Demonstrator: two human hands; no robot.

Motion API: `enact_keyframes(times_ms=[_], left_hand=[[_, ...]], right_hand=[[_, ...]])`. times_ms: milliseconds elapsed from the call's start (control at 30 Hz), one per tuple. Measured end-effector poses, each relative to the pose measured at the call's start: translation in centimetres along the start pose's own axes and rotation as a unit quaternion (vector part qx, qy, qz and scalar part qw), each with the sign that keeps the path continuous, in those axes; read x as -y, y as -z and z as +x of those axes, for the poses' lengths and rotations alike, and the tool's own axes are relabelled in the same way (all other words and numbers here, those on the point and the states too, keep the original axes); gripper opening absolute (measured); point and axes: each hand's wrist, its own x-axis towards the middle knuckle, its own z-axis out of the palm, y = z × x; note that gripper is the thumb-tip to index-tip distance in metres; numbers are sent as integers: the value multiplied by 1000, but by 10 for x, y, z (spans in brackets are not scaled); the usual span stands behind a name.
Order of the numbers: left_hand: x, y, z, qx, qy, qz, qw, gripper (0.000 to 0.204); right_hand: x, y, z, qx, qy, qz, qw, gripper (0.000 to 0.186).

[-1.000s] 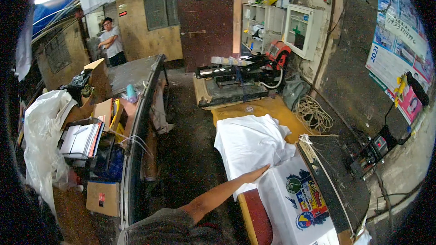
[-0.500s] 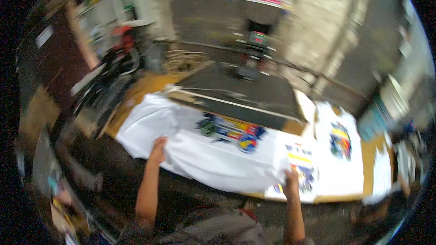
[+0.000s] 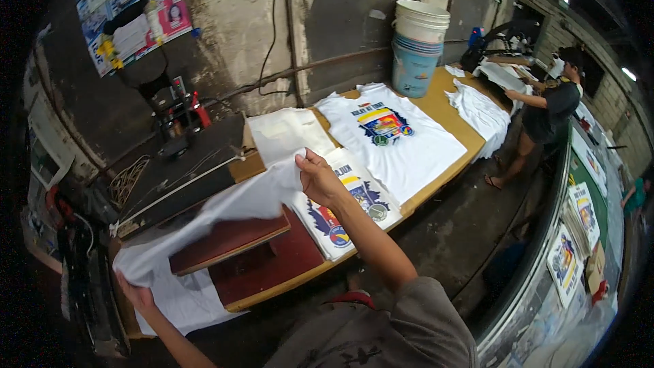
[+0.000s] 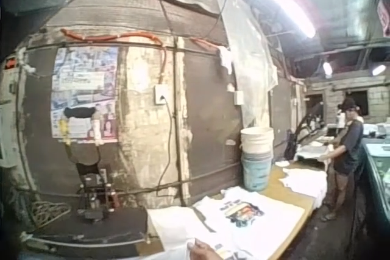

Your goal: The person is using a heat press machine to transfer printed designs onto white t-shirts.

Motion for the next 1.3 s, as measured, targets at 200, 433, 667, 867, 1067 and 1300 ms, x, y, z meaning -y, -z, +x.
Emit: enact_keyframes(times_ms=[200, 433, 667, 867, 1067, 1300], left_hand=[[41, 8, -116, 2, 60, 127, 990, 68], [140, -88, -234, 66, 55, 135, 987, 66], [209, -287, -258, 228, 7, 163, 960, 62], [302, -454, -244, 178, -37, 149, 972, 36], [412, -574, -199, 211, 70, 330, 917, 44], [386, -637, -242, 302, -36, 115, 946, 51]], right_hand=[[73, 44, -57, -22, 134, 93, 986, 30], [233, 131, -133, -186, 337, -10, 923, 22], [393, 226, -141, -260, 397, -330, 816, 9], [503, 342, -69, -246, 347, -343, 837, 23], [538, 433, 58, -165, 91, -358, 914, 50], [606, 470, 56, -29, 247, -262, 933, 52]])
